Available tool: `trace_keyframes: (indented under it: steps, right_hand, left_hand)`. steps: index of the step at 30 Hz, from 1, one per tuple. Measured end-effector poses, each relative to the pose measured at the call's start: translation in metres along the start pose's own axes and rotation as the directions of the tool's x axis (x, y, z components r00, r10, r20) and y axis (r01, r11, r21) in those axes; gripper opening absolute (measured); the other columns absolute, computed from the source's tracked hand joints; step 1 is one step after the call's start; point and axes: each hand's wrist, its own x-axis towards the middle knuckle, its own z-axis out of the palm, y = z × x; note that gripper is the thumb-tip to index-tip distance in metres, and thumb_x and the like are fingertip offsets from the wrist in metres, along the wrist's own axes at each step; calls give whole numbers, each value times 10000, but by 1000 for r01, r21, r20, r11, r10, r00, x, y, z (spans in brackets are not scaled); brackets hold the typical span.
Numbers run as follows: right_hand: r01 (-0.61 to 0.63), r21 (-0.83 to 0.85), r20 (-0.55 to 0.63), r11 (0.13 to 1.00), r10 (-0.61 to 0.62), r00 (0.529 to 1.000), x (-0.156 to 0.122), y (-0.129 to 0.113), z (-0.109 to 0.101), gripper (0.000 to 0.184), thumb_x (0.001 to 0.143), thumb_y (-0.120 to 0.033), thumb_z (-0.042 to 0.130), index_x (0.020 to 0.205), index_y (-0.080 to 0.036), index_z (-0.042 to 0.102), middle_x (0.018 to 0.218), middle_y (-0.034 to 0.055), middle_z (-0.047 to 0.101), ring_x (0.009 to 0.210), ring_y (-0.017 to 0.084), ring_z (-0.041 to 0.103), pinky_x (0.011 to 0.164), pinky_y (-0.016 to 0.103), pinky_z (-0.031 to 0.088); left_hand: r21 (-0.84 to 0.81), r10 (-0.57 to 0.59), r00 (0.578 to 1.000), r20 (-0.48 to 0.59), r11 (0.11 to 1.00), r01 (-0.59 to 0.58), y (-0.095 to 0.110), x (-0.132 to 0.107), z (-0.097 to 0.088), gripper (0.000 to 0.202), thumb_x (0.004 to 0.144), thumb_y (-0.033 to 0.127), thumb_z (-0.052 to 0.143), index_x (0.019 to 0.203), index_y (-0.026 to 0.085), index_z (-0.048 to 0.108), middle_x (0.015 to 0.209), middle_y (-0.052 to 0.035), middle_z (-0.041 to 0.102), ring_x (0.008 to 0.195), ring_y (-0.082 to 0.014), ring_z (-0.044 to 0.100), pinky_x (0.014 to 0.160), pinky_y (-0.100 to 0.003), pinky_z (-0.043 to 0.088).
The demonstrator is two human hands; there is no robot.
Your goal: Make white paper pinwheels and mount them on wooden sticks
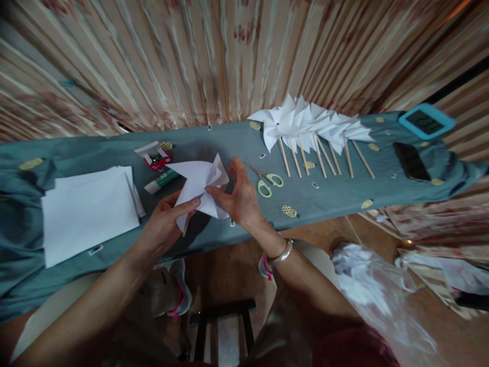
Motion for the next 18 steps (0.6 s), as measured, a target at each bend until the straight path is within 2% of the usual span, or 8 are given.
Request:
trace_keyframes:
  steps: [4,8,13,15,18]
  right_hand:
    - [-162,173,54,971,155,986,3,-3,0,1010,603,-436,829,1436,-152,334,1384,215,522,1194,322,589,1026,499,480]
    - [-344,330,219,879,283,934,8,-8,-5,967,582,-403,842,1397,-179,371,1180,133,682,1040,277,676,941,456,553]
    - [-492,366,386,790,352,853,11,-19,-12,680,558,-347,864,1164,-212,586,920,39,750,815,243,716,782,428,609]
    - [-506,391,411,769,346,844,11,-21,-13,590,544,-330,870,1073,-225,630,882,19,751,777,234,714,768,424,612]
    - [-502,426,406,753,337,849,12,-23,-12,486,514,-311,882,936,-214,660,855,15,747,788,230,710,829,429,598]
  left_hand:
    - [-43,-17,1000,-25,999,16,2,0,0,300,543,228,859,807,131,754,745,-19,732,658,-119,623,664,-221,470]
    - [-125,-53,998,-33,991,49,6,0,1,254,541,204,855,760,128,750,701,1,714,615,-92,602,666,-195,485]
    - [-149,-106,994,-20,984,101,5,2,0,289,558,215,837,821,127,756,792,-36,741,704,-139,659,722,-227,521]
    - [-135,-118,993,-20,984,114,3,1,-1,287,562,215,835,821,122,753,778,-36,738,672,-128,648,670,-214,513]
    - [-124,-131,991,-16,984,128,1,0,-1,305,537,208,851,809,115,747,718,-21,721,606,-104,614,589,-194,477]
